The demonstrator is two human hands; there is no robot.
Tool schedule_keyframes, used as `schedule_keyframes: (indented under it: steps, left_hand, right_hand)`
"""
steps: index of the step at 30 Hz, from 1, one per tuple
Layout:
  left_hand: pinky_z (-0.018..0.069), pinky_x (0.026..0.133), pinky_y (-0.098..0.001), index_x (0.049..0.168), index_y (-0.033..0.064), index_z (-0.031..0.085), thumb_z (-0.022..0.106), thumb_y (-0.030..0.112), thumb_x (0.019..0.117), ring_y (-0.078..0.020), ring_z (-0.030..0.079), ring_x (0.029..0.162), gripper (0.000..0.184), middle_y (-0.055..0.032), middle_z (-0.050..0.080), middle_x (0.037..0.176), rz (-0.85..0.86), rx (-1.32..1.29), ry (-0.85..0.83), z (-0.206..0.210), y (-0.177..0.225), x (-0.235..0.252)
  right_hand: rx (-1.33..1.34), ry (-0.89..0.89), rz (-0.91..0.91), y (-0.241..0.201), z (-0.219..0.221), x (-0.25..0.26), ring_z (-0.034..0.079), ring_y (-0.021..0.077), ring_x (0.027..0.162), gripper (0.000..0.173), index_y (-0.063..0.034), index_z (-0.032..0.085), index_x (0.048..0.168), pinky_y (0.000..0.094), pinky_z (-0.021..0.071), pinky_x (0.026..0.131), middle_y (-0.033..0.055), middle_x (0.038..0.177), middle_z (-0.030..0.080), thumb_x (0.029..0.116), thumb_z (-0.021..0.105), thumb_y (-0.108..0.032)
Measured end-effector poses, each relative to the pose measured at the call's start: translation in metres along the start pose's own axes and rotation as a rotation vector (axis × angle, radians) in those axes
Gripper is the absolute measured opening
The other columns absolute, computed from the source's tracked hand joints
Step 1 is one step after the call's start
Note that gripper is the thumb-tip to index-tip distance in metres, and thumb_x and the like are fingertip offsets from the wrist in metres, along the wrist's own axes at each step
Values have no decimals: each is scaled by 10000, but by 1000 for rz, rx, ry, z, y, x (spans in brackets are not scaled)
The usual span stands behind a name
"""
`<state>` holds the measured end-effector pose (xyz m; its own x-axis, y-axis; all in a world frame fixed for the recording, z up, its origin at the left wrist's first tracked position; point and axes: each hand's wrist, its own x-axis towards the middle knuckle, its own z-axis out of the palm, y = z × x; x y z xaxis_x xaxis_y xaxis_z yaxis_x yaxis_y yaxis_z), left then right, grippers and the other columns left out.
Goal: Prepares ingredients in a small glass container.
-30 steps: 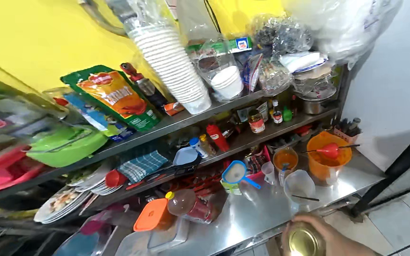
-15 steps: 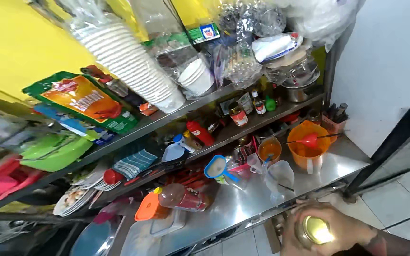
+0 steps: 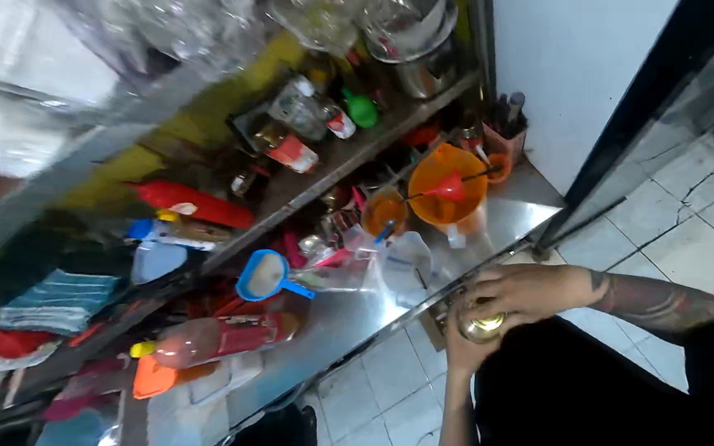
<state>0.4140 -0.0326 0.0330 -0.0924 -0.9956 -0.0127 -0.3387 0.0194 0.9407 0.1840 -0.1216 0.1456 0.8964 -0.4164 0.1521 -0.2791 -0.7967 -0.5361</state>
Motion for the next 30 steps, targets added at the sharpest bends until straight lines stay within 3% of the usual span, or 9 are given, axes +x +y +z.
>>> schedule_keyframes:
  steps: [5,8,12,16,19,24,26,28,30]
  left_hand:
    - [557,1051,-373,1433,-62,441,1028,264,462,-174,650,1191,1181,-153,646,1314,-36,-120,-44,22,-24,-11]
    - [547,1073,-384,1449,-73,405,1032,214,453,-213,634,1231,1212,-174,618,1359,-77,-254,40,30,-26,-18]
    - [538,1083,-373,1448,-80,386,1037,223,440,-202,626,1236,1238,-158,615,1361,-47,-280,177,29,-23,-23]
    - [517,1109,-370,1448,-61,386,1042,237,453,-196,605,1265,1229,-140,605,1379,42,-266,249,17,-11,-20]
    - [516,1111,-391,1458,-13,395,1041,210,472,-205,602,1272,1200,-112,607,1385,115,-290,293,8,-3,-19]
    - [528,1102,-402,1427,-64,413,1044,224,455,-221,621,1246,1194,-145,625,1347,111,-221,392,-10,6,-24]
    - [523,1105,-397,1431,-63,400,1042,226,460,-217,612,1255,1199,-151,615,1356,104,-172,414,-23,7,-26]
    - [519,1112,-426,1452,-37,403,1045,231,460,-245,605,1269,1211,-161,605,1379,103,-143,436,-36,0,-30]
    - [513,1118,-442,1456,-10,416,1046,253,467,-254,598,1282,1201,-156,603,1389,110,-125,453,-49,-7,-33]
  right_hand:
    - [257,48,9,17,8,-31,513,247,1369,513,-216,650,1366,446,432,1153,2,1458,588,880,793,-136]
    - [620,242,359,61,20,-56,636,151,1203,576,-94,627,1325,376,537,1053,60,1317,662,808,869,-170]
    - [658,635,841,166,77,-76,696,240,1044,711,-71,566,1277,463,614,893,119,1236,671,687,950,-171]
    - [458,738,1057,230,111,-70,636,342,1157,800,-77,560,1333,571,541,972,189,1262,647,678,969,-284]
    - [302,689,1115,258,126,-61,465,368,1397,925,-141,500,1473,602,385,1152,128,1448,573,690,941,-359]
    - [205,694,1224,232,117,-48,306,483,1485,1053,-143,417,1558,639,327,1187,276,1594,350,694,935,-451]
    - [270,881,1058,196,110,-39,430,366,1418,848,-73,475,1500,530,387,1168,223,1515,471,824,840,-433]
    - [317,984,844,142,99,-24,602,223,1173,556,-53,515,1407,409,522,974,134,1332,605,978,691,-359]
    - [377,952,545,88,82,-4,648,148,973,290,-71,610,1235,345,584,822,57,1144,643,999,672,-227]
